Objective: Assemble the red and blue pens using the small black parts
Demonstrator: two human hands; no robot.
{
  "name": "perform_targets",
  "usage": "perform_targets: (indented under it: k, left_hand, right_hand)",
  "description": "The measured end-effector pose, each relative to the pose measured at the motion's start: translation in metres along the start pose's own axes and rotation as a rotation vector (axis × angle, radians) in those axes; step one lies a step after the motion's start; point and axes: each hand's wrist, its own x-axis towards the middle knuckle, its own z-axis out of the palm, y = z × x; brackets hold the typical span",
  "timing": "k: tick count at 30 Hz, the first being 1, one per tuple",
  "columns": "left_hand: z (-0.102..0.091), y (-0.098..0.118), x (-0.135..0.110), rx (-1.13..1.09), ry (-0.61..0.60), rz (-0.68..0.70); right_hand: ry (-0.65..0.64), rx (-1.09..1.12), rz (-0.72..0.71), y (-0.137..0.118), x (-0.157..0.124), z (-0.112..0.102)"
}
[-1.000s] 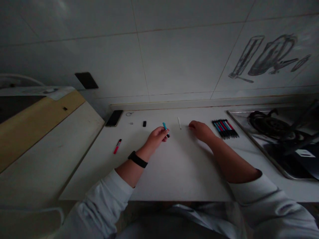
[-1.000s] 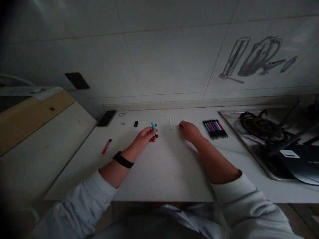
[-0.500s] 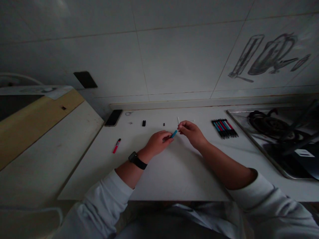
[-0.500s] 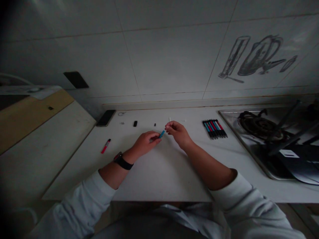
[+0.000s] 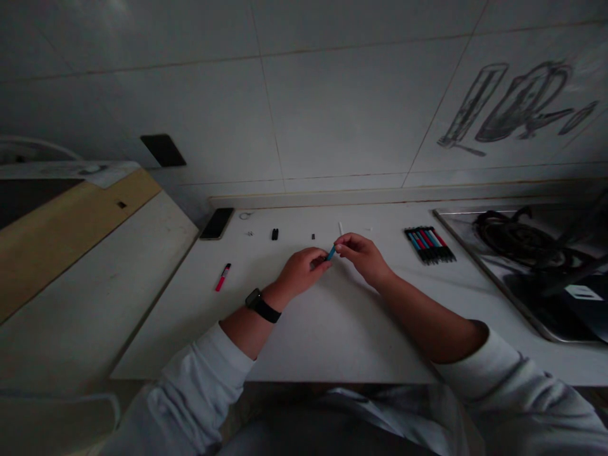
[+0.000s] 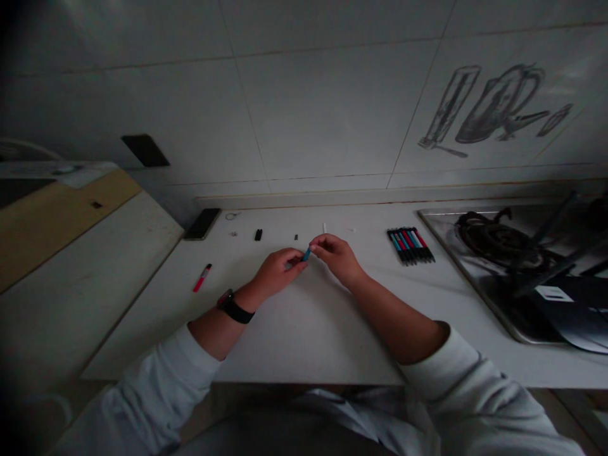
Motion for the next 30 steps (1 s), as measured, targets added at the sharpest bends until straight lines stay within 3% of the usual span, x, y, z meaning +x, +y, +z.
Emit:
perform_targets:
  k: [15, 19, 23, 27, 30]
  left_hand:
    - [-0.001, 0.005, 0.0, -0.08, 0.021, -0.008]
    - [0.0, 0.002, 0.0, -0.06, -0.008, -0.009]
    - [0.001, 0.001, -0.001, -0.011, -0.043, 0.009]
    - [0.002, 0.0, -0.001, -0.047, 0.002, -0.019]
    - [0.001, -0.002, 0.0, -0.076, 0.064, -0.059]
  right_hand:
    - [-0.15, 0.013, -0.024, -0.005, -0.004, 0.003]
    - [-0.115, 0.046, -0.036, -0.012, -0.005, 0.001]
    - [0.007, 0.077, -0.073, -0.016, -0.002, -0.005]
    - [0.116, -0.143, -0.14, -0.016, -0.001, -0.013]
    - [0.052, -0.505, -0.212, -0.017, -0.004, -0.018]
